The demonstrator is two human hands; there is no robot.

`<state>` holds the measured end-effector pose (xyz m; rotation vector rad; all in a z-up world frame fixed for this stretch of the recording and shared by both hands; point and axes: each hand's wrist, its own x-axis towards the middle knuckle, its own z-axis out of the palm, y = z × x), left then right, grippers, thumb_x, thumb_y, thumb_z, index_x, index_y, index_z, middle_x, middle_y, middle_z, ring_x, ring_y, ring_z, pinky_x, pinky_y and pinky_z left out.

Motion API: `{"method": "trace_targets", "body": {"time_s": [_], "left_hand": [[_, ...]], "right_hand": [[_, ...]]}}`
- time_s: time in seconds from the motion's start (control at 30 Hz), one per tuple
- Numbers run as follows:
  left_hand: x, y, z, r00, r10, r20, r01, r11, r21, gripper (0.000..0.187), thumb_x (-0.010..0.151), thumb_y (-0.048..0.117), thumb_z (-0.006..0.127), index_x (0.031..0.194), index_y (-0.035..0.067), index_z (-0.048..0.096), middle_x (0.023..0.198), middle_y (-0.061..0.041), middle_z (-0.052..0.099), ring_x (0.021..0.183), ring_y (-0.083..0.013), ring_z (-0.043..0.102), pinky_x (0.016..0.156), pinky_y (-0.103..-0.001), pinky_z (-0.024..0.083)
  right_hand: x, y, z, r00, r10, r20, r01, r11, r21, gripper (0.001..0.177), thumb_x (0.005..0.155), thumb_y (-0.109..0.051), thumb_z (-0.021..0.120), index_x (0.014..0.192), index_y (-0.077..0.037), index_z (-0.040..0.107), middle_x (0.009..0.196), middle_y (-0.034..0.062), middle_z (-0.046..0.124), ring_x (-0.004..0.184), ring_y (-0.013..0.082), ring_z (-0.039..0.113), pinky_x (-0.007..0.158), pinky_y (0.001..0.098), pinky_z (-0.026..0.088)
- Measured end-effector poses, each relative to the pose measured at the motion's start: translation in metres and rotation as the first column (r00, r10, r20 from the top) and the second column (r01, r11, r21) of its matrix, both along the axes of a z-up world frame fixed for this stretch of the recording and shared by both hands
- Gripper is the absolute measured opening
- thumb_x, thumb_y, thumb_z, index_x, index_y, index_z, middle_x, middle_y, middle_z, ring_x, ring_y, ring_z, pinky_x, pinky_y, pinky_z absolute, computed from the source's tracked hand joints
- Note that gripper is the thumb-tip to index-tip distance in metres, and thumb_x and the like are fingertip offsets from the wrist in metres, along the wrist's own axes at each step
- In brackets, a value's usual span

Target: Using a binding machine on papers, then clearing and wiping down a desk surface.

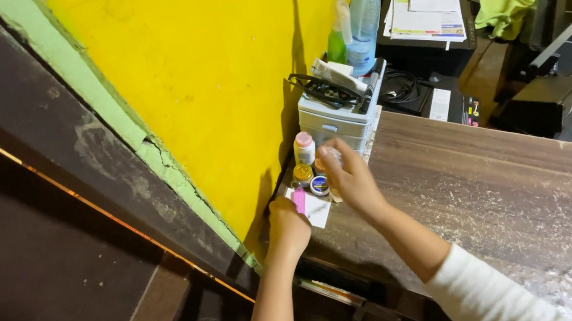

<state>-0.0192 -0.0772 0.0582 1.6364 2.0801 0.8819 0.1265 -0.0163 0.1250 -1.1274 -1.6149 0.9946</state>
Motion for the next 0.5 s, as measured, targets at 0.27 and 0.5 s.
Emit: {"method": "trace_targets", "body": {"time_s": [0.27, 0.5], "left_hand": [[-0.014, 0.042, -0.026, 0.995, -0.074, -0.066, 0.067, 0.992, -0.104, 0.031, 0.081, -0.011, 0.056, 0.110, -0.003, 0.049, 0.118, -0.027, 0.052, 0.107, -0.0500, 0.064, 0.092, -0.053, 0.059], [-0.016, 0.043, -0.040, 0.995, -0.092, -0.031, 0.091, 0.995, -0.050, 0.027, 0.082, -0.006, 0.067, 0.102, 0.003, 0.050, 0.115, -0.024, 0.052, 0.107, -0.0481, 0.066, 0.094, -0.049, 0.059]], "right_hand": [[-0.041, -0.003, -0.087, 0.989, 0.148, -0.016, -0.146, 0.985, 0.089, 0.017, 0.099, -0.013, 0.062, 0.114, -0.005, 0.064, 0.093, 0.0202, 0.067, 0.090, 0.0377, 0.067, 0.084, 0.0462, 0.053], [-0.024, -0.015, -0.091, 0.975, 0.153, 0.161, -0.179, 0.971, 0.161, 0.040, 0.088, -0.003, 0.067, 0.127, -0.009, 0.061, 0.112, 0.0191, 0.061, 0.112, 0.0455, 0.064, 0.094, 0.0504, 0.053]]}}
